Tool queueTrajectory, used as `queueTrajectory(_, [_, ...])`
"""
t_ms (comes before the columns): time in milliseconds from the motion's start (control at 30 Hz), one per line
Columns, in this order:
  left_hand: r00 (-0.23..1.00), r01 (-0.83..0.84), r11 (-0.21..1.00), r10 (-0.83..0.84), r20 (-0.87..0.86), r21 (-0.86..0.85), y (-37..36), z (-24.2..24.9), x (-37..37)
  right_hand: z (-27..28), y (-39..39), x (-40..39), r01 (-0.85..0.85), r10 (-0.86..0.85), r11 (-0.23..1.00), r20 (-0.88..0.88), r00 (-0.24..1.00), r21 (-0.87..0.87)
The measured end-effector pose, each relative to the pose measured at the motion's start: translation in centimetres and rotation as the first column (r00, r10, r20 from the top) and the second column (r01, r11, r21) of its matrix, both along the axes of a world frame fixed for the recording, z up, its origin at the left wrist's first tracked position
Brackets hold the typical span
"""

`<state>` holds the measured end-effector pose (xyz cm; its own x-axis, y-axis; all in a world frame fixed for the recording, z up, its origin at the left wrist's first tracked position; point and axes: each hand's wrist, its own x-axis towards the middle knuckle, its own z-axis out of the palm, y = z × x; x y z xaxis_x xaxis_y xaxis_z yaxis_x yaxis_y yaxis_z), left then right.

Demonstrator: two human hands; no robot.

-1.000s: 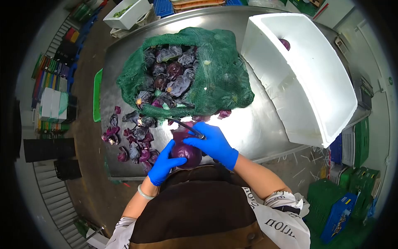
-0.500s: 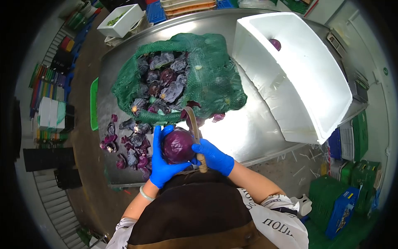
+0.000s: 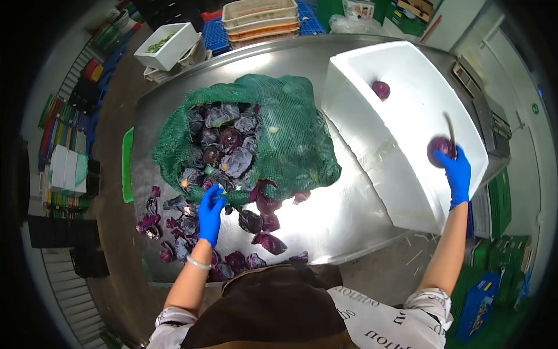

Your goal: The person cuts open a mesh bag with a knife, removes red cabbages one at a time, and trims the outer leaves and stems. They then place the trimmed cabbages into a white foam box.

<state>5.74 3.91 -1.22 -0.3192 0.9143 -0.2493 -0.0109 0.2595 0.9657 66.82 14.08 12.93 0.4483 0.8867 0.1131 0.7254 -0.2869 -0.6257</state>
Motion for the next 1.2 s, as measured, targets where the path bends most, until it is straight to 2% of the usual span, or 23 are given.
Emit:
queueTrajectory(33, [0.992, 0.041, 0.999, -0.037, -0.124, 0.028, 1.8, -0.6, -0.5, -2.8, 1.1, 3.6, -0.043, 0.049, 0.995, 0.065, 0.997, -0.085])
queueTrajectory(100, [0.925, 0.119, 0.991, -0.087, -0.369, 0.064, 5.8, -2.5, -1.8, -7.0, 2.1, 6.9, -0.063, 0.158, 0.906, 0.197, 0.968, -0.419])
queueTrajectory(167, [0.857, 0.140, 0.978, -0.042, -0.514, 0.155, 9.8, -2.9, -2.0, -5.9, 1.5, 4.0, 0.005, -0.007, 0.874, -0.004, 1.000, -0.485])
queueTrajectory(200, [0.745, 0.202, 0.962, -0.029, -0.667, 0.184, 11.9, -4.1, -2.9, -5.7, 1.7, 4.0, -0.025, -0.001, 0.869, -0.052, 0.999, -0.493])
queueTrajectory(233, [0.745, 0.196, 0.962, -0.020, -0.666, 0.189, 13.9, -5.4, -3.5, -5.7, 1.8, 4.1, -0.047, -0.007, 0.864, -0.103, 0.995, -0.502])
queueTrajectory(300, [0.519, 0.238, 0.961, -0.002, -0.855, 0.143, 17.6, -6.9, -3.7, -4.7, 2.2, 2.7, -0.081, 0.009, 0.855, -0.142, 0.990, -0.512])
queueTrajectory(400, [0.457, 0.220, 0.971, -0.187, -0.870, -0.093, 21.4, -8.0, -2.7, -4.8, 2.6, 3.1, -0.141, -0.002, 0.890, -0.313, 0.950, -0.433])
queueTrajectory(500, [0.488, 0.202, 0.932, -0.363, -0.794, -0.302, 22.5, -6.1, -2.4, -6.3, 2.4, 2.7, 0.100, -0.106, 0.986, -0.038, 0.994, -0.136])
queueTrajectory(533, [0.491, 0.232, 0.952, -0.291, -0.822, -0.198, 22.5, -6.3, -2.9, -7.3, 2.0, 2.9, -0.034, 0.017, 0.999, 0.366, 0.930, 0.040])
queueTrajectory(633, [0.811, 0.318, 0.944, -0.318, -0.491, -0.086, 21.3, -6.6, -4.6, -1.1, -0.4, -11.5, -0.114, 0.044, 0.957, 0.258, 0.965, 0.266])
queueTrajectory(667, [0.934, 0.324, 0.940, -0.336, -0.118, -0.108, 19.0, -2.1, -3.1, -1.4, -1.3, -15.6, -0.183, 0.162, 0.952, 0.104, 0.981, 0.247])
queueTrajectory(700, [0.939, 0.323, 0.946, -0.317, 0.135, -0.023, 17.0, -0.6, -2.4, -1.6, -2.2, -19.7, -0.238, 0.258, 0.943, -0.061, 0.964, 0.233])
queueTrajectory(733, [0.876, 0.298, 0.953, -0.298, 0.380, 0.062, 15.1, 0.3, -2.0, -4.0, -3.1, -22.4, -0.376, 0.421, 0.898, -0.198, 0.885, 0.228])
queueTrajectory(767, [0.750, 0.250, 0.959, -0.280, 0.599, 0.135, 13.0, 1.4, -1.5, -4.5, -4.0, -26.4, -0.438, 0.434, 0.892, -0.485, 0.760, 0.111])
queueTrajectory(800, [0.714, 0.209, 0.960, -0.280, 0.642, 0.186, 10.5, 2.8, -0.6, -4.3, -4.4, -30.0, -0.531, 0.317, 0.847, -0.764, 0.561, -0.038])
queueTrajectory(833, [0.675, 0.160, 0.958, -0.281, 0.682, 0.236, 7.9, 4.6, 0.6, -5.1, -4.9, -32.8, -0.613, 0.267, 0.789, -0.883, 0.385, -0.029])
queueTrajectory(900, [0.715, 0.157, 0.954, -0.289, 0.637, 0.256, 3.4, 6.8, 2.1, -7.9, -6.0, -36.6, -0.658, -0.023, 0.749, -0.989, -0.143, 0.077])
queueTrajectory(967, [0.886, 0.322, 0.909, -0.387, 0.256, 0.263, 0.1, 7.8, 2.5, -8.1, -7.5, -38.2, -0.678, -0.096, 0.730, -0.970, -0.225, 0.085])
queueTrajectory(1000, [0.914, 0.307, 0.915, -0.361, 0.188, 0.261, -1.3, 8.8, 2.6, -6.7, -7.2, -38.1, -0.740, -0.040, 0.669, -0.991, -0.124, 0.066])
queueTrajectory(1033, [0.918, 0.365, 0.899, -0.390, 0.064, 0.240, -2.3, 8.6, 1.8, -5.9, -7.3, -38.4, -0.728, 0.146, 0.679, -0.989, 0.011, 0.092])
queueTrajectory(1100, [0.860, 0.459, 0.887, -0.455, 0.232, 0.040, -4.5, 9.7, 1.1, -6.7, -8.1, -38.2, -0.794, 0.685, 0.565, -0.665, 0.298, 0.226])
queueTrajectory(1133, [0.834, 0.462, 0.887, -0.425, 0.353, -0.021, -5.5, 10.2, 1.5, -6.4, -8.8, -38.0, -0.836, 0.800, 0.505, -0.478, 0.361, 0.213])
queueTrajectory(1200, [0.857, 0.373, 0.925, -0.315, 0.408, -0.070, -7.2, 8.9, 2.3, -6.2, -10.3, -38.3, -0.863, 0.797, 0.467, -0.514, 0.317, 0.193])
